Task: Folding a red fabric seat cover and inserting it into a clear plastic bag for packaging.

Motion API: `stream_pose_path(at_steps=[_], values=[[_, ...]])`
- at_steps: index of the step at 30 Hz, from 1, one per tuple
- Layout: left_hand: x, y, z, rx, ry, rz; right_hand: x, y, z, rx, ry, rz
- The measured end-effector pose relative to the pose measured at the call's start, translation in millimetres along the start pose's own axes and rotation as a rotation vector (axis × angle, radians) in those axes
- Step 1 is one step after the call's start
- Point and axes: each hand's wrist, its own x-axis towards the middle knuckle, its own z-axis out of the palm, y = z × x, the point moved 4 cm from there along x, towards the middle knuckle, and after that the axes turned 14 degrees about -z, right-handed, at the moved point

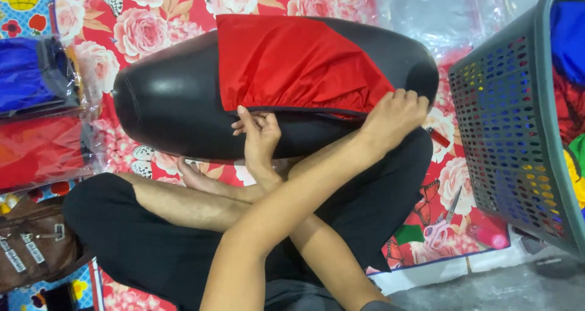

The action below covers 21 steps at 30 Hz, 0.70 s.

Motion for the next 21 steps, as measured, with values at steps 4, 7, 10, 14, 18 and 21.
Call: stream_pose_path(at_steps=[4, 7, 10, 14, 18, 21], values=[[5, -51, -49, -0.200, -0.171, -0.101, 3, -12, 1, 0.121, 0.009, 0.097], [3, -113, -134, -0.407, -0.101, -0.152, 9, -15, -4, 0.174, -0.001, 0.160], [-18, -202, -192, -0.350, -0.009, -0.425, 17, 0, -13, 0.107, -0.011, 0.201], [-51, -264, -225, -0.262, -0.053, -0.502, 11, -11, -3, 0.010, -0.043, 0.292], [-65, -275, -224, -0.277, -0.081, -0.467, 13, -31, -3, -0.045, -0.142, 0.322], [-76, -287, -216, -0.149, -0.021, -0.385, 19, -70, -17, -0.328, -0.434, 0.325]])
